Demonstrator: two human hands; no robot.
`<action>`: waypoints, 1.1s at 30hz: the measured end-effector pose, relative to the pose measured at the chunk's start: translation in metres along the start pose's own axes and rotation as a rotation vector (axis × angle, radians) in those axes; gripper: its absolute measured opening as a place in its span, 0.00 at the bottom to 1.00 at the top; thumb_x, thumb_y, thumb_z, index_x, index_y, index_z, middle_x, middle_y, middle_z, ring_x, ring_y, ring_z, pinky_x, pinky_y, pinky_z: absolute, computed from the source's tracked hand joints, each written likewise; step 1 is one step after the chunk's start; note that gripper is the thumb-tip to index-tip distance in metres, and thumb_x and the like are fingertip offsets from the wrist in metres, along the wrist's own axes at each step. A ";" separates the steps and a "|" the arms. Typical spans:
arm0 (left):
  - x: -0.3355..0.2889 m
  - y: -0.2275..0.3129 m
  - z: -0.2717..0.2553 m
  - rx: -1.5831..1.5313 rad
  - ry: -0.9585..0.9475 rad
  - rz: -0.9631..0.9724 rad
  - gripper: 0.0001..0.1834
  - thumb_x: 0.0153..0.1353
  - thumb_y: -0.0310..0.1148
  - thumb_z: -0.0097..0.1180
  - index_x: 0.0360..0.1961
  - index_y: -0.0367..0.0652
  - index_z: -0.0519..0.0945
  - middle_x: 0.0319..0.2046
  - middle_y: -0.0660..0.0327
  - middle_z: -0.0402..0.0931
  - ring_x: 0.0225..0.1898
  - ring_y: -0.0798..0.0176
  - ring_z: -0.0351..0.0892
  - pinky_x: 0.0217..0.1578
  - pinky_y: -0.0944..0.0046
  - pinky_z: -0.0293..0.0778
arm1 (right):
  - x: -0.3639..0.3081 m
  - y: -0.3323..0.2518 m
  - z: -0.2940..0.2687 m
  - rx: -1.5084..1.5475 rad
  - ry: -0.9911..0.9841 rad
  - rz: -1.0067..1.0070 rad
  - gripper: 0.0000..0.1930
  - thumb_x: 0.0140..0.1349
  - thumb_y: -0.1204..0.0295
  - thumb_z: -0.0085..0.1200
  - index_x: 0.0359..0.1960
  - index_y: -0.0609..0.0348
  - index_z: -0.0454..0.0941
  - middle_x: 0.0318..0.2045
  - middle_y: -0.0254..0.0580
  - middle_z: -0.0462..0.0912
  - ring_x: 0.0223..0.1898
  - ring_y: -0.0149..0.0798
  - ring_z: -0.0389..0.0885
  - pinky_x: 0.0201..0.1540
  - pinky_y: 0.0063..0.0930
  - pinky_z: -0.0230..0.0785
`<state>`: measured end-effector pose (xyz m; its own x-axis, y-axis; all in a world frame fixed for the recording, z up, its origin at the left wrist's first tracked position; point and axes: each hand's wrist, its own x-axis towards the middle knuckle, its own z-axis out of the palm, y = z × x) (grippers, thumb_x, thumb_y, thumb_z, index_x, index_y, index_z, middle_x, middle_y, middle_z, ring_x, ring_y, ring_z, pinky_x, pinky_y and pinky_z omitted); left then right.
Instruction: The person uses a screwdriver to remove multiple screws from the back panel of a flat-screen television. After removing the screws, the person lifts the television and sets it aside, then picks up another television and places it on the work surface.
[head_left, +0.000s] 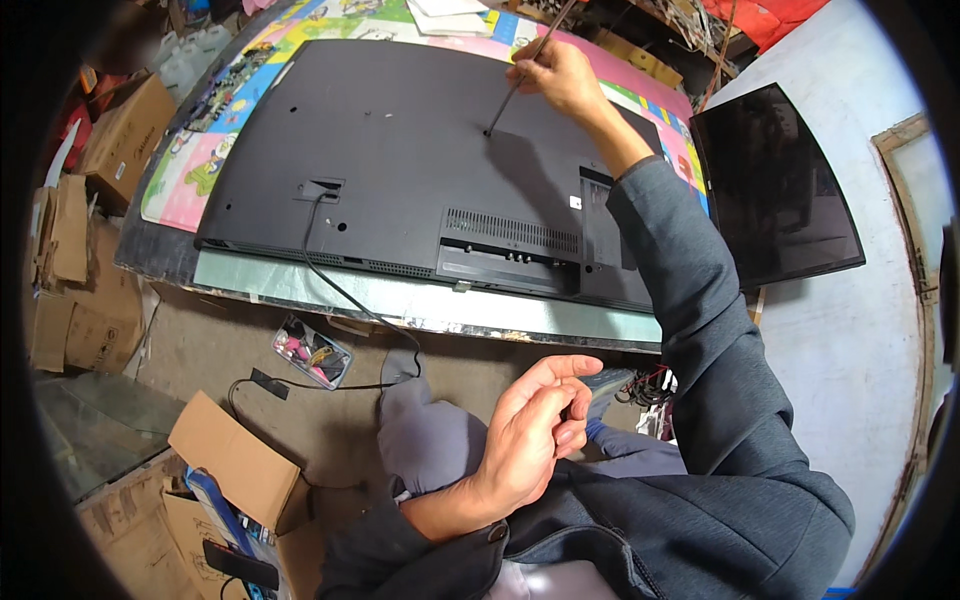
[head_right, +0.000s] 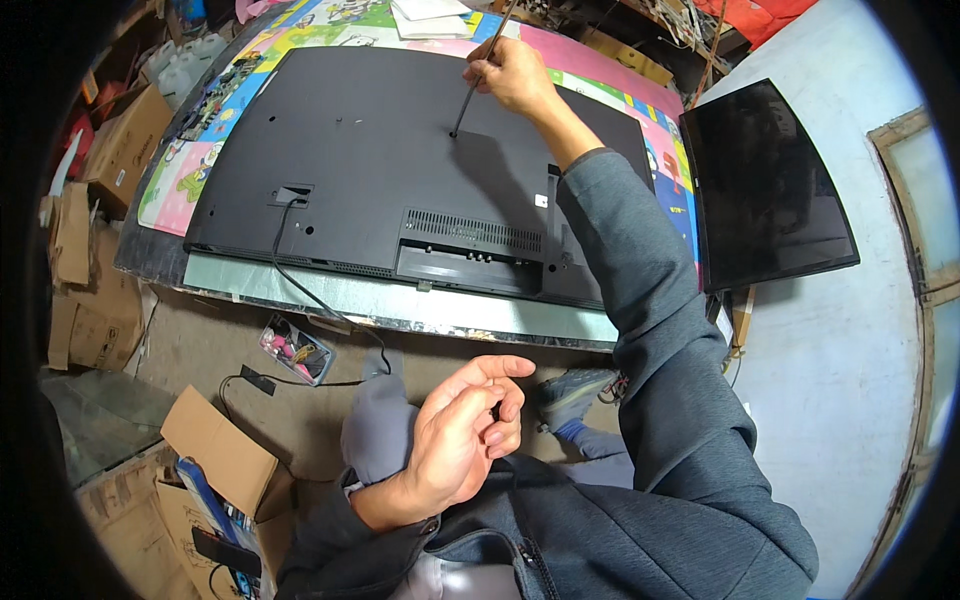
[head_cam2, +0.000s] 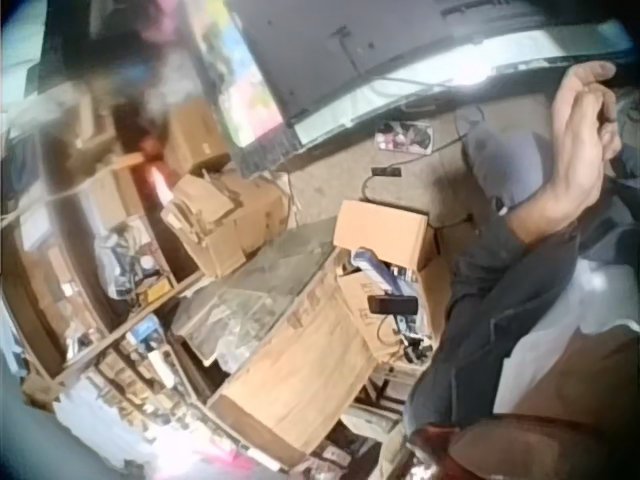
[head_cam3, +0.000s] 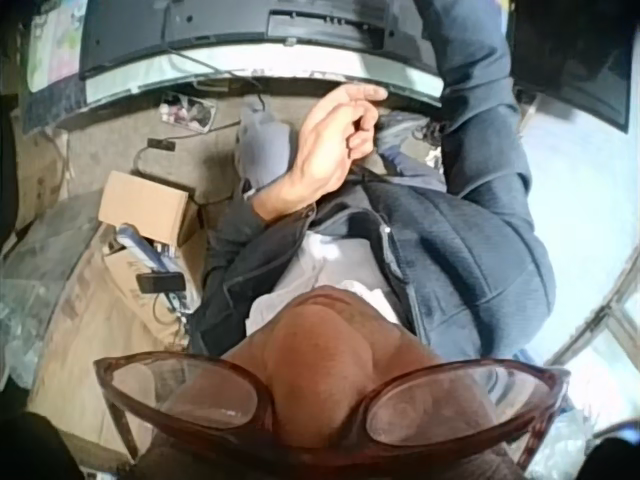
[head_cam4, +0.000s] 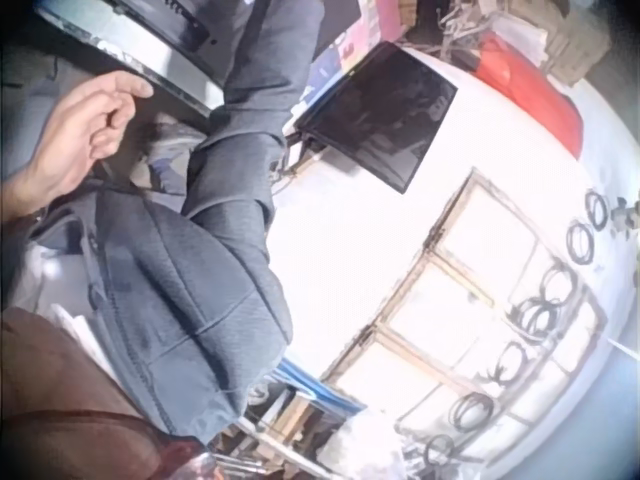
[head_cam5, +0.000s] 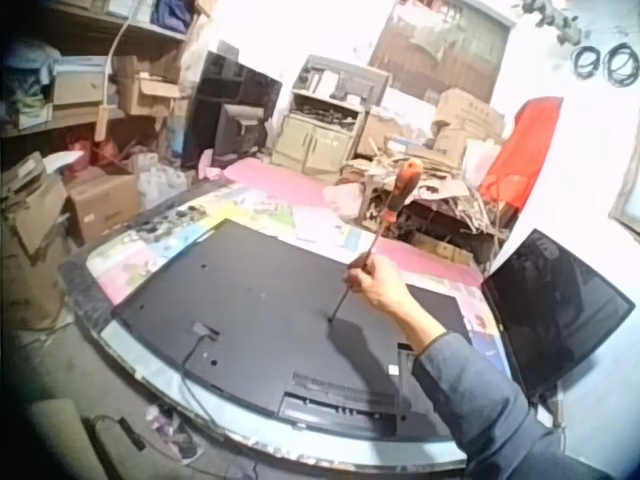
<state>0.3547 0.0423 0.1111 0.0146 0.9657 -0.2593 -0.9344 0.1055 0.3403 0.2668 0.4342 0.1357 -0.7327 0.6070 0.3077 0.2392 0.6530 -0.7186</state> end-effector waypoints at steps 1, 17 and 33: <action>0.000 0.000 0.000 0.000 0.005 0.002 0.17 0.69 0.27 0.39 0.55 0.34 0.72 0.30 0.64 0.68 0.24 0.75 0.59 0.25 0.73 0.59 | 0.000 -0.001 0.000 0.007 -0.016 -0.032 0.08 0.67 0.75 0.53 0.42 0.68 0.80 0.35 0.42 0.88 0.34 0.34 0.87 0.39 0.27 0.81; 0.005 -0.004 0.002 -0.020 0.023 0.011 0.17 0.68 0.26 0.40 0.55 0.34 0.72 0.33 0.62 0.70 0.25 0.74 0.60 0.27 0.72 0.62 | 0.010 0.004 0.003 0.303 0.107 -0.077 0.03 0.62 0.77 0.58 0.33 0.63 0.77 0.23 0.40 0.83 0.24 0.32 0.82 0.28 0.26 0.75; 0.008 -0.008 0.003 -0.021 0.063 0.043 0.17 0.67 0.26 0.42 0.54 0.35 0.73 0.35 0.61 0.71 0.25 0.74 0.61 0.27 0.72 0.62 | -0.008 -0.028 -0.003 -0.332 0.284 -0.210 0.11 0.58 0.69 0.61 0.27 0.67 0.79 0.21 0.49 0.82 0.26 0.40 0.84 0.32 0.37 0.74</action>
<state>0.3635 0.0499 0.1096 -0.0475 0.9521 -0.3020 -0.9411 0.0587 0.3331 0.2679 0.4120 0.1553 -0.5950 0.5157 0.6165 0.3284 0.8561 -0.3991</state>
